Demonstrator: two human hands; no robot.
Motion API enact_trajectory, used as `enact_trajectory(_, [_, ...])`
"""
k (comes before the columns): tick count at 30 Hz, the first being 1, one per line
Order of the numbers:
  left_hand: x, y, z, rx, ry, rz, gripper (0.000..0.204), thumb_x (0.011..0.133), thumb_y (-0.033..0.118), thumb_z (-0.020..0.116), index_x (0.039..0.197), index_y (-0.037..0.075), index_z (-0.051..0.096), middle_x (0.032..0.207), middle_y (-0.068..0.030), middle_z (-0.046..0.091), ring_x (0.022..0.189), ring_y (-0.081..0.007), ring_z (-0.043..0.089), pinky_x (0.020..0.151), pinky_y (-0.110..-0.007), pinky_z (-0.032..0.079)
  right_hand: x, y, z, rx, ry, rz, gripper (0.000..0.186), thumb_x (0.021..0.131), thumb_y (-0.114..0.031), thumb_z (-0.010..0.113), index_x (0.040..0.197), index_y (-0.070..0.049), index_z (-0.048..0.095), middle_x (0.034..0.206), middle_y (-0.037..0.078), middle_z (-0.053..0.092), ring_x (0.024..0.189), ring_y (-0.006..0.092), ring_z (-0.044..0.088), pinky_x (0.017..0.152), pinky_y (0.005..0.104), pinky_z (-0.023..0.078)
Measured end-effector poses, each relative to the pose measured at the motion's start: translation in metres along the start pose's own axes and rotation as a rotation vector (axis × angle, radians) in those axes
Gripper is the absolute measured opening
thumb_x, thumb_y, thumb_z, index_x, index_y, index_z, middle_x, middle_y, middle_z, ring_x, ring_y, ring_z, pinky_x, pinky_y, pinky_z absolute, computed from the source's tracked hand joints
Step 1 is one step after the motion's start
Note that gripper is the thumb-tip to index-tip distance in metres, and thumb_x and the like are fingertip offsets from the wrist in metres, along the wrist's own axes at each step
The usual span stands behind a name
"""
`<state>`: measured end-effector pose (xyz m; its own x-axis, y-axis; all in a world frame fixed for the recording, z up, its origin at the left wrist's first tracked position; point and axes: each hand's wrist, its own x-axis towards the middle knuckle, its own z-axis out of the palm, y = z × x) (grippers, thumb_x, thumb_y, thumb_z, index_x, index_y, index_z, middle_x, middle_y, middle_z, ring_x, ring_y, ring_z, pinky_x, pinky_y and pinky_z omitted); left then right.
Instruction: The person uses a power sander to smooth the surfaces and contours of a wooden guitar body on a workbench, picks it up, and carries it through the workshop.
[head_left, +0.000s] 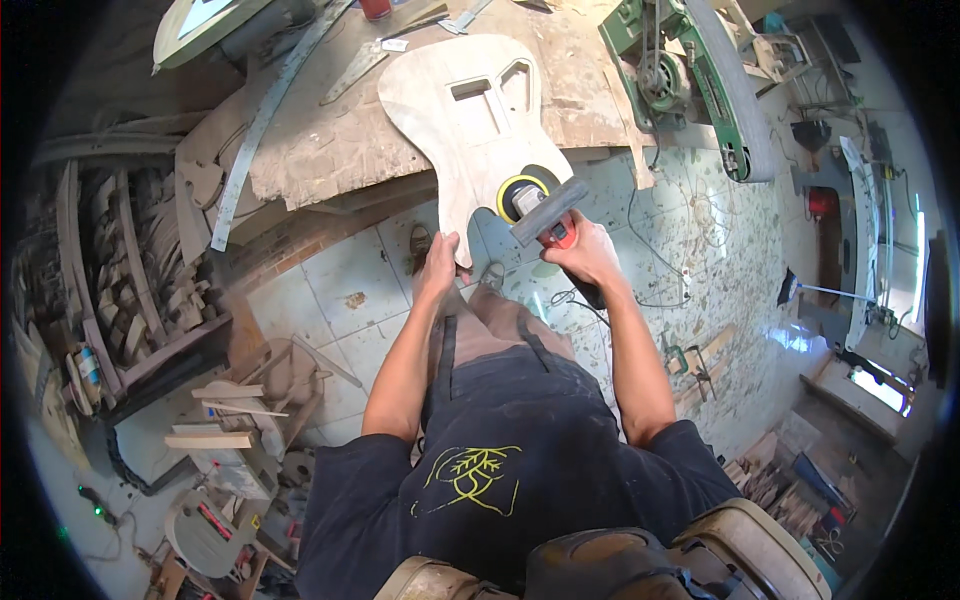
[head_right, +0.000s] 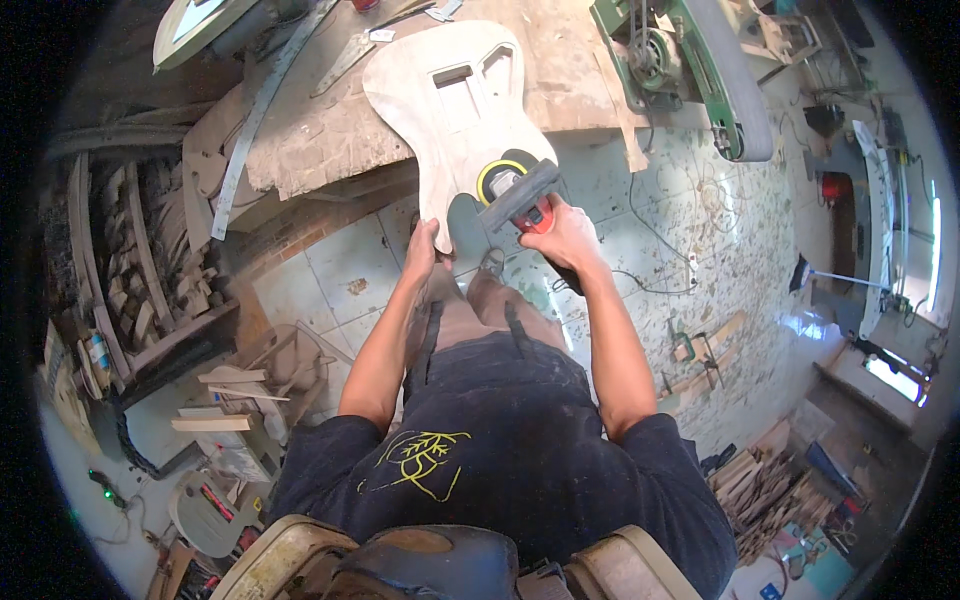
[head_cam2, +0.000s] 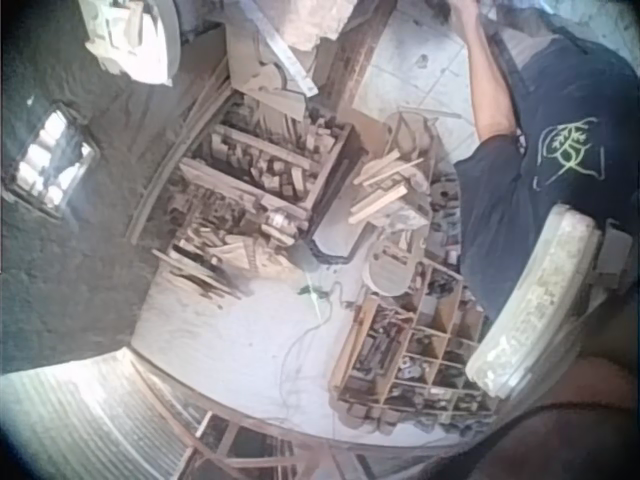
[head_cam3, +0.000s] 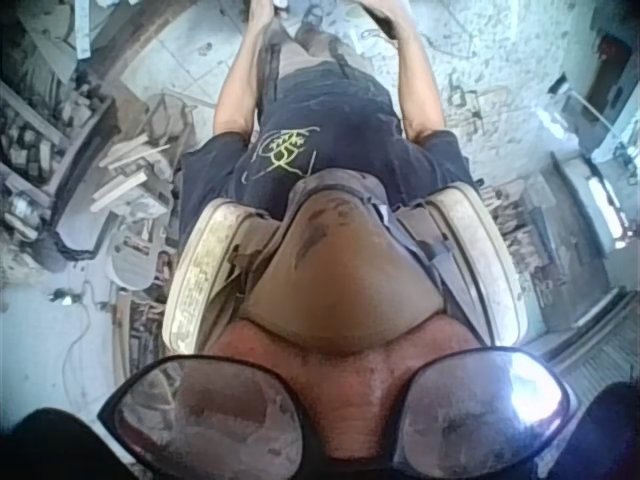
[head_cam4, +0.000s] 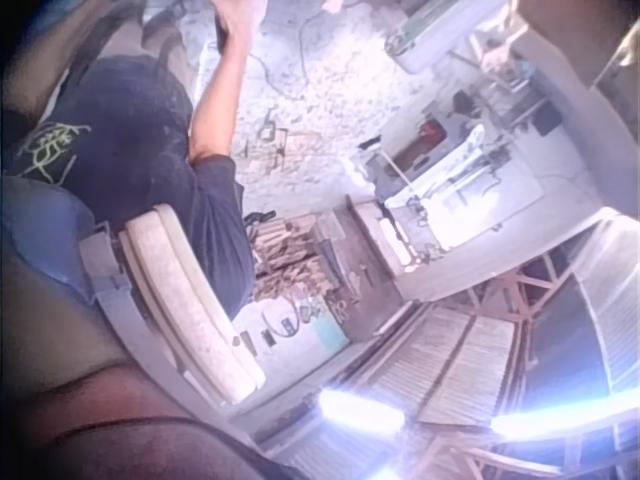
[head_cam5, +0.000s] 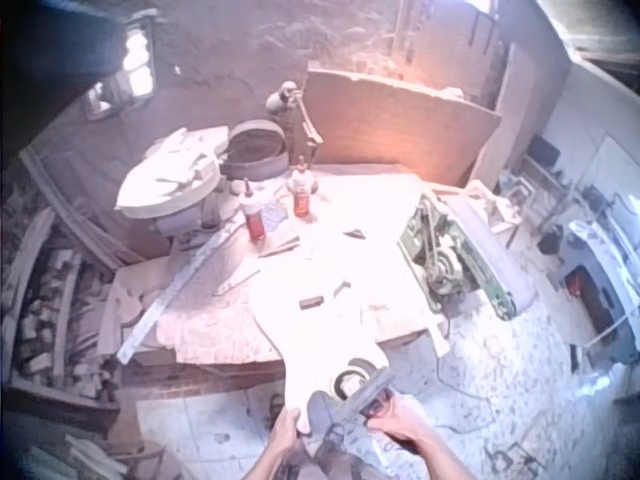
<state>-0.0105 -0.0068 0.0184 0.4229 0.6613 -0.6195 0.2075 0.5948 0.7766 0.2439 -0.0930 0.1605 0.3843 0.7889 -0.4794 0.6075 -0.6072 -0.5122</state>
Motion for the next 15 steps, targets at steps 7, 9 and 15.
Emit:
enact_trajectory(7, [-0.002,0.000,0.002,0.026,0.000,0.029,0.048,0.102,0.047,0.040,0.110,0.001,0.052,0.082,-0.0137,0.066,0.054,-0.0208,0.063,0.063,-0.035,0.051,0.004,-0.004,-0.004,0.009,-0.002,-0.037,0.065,0.065,-0.042,0.079,0.112,0.001,0.063,0.100,0.027,0.072,0.099,0.0453,0.069,0.090,0.0490,0.055])
enact_trajectory(9, [-0.001,0.001,0.002,0.025,0.003,0.031,0.048,0.103,0.047,0.040,0.109,0.001,0.052,0.081,-0.0138,0.066,0.054,-0.0209,0.063,0.062,-0.035,0.051,0.006,-0.013,-0.002,0.015,-0.025,-0.034,0.065,0.065,-0.042,0.079,0.112,0.001,0.063,0.100,0.027,0.072,0.099,0.0453,0.069,0.089,0.0489,0.055])
enact_trajectory(15, [-0.002,0.000,-0.001,0.023,0.011,-0.018,0.049,0.103,0.047,0.039,0.112,0.001,0.052,0.082,-0.0134,0.066,0.055,-0.0208,0.063,0.063,-0.035,0.051,0.007,-0.010,-0.004,0.021,0.006,-0.024,0.066,0.064,-0.041,0.079,0.112,0.001,0.063,0.102,0.027,0.072,0.099,0.0449,0.070,0.089,0.0486,0.055])
